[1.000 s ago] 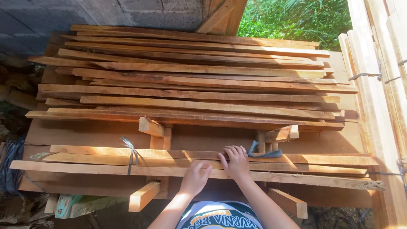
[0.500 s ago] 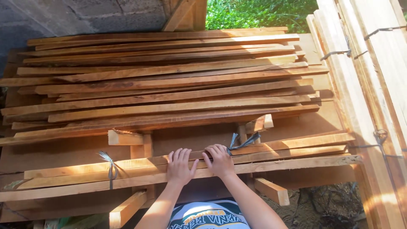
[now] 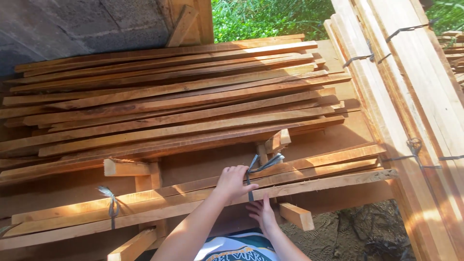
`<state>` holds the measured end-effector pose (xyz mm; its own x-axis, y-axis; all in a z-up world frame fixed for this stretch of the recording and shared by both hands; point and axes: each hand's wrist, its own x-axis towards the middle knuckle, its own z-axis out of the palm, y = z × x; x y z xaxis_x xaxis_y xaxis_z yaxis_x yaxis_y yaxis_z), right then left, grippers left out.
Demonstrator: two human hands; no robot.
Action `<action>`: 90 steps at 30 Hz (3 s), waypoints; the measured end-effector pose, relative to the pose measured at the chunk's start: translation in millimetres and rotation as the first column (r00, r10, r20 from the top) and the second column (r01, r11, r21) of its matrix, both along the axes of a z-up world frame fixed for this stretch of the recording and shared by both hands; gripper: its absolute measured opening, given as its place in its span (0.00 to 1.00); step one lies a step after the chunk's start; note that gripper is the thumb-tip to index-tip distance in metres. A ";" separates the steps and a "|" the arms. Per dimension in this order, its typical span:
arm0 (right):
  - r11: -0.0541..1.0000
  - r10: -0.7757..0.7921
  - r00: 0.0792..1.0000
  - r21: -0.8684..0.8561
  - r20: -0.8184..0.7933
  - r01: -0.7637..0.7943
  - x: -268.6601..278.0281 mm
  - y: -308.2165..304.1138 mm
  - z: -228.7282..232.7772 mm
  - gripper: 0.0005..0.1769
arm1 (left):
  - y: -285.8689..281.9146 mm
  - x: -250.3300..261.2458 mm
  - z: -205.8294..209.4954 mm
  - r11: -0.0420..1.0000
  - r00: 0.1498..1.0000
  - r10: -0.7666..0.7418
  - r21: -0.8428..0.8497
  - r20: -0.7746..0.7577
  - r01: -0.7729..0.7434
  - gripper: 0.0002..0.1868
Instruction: Bundling long wood planks together using plastic straps.
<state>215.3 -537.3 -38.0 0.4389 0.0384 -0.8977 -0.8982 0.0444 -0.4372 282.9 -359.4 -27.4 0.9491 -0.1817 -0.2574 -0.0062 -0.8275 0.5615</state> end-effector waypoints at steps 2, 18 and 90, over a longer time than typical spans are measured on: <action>0.901 -0.346 0.937 0.259 -0.056 0.348 12.2 9.2 7.8 0.59 | -22.4 14.1 -16.2 0.994 0.985 0.036 0.104 -0.169 -0.018 0.37; 0.695 -0.674 0.723 0.202 -0.150 0.690 52.0 22.2 35.5 0.52 | -23.3 39.7 -4.8 0.961 0.957 -0.070 0.236 -0.283 0.141 0.41; 0.198 0.815 -0.503 -0.954 0.287 -0.224 -41.0 348.7 15.3 0.35 | 332.8 -226.4 -39.3 0.788 0.711 0.291 0.261 0.640 -0.557 0.32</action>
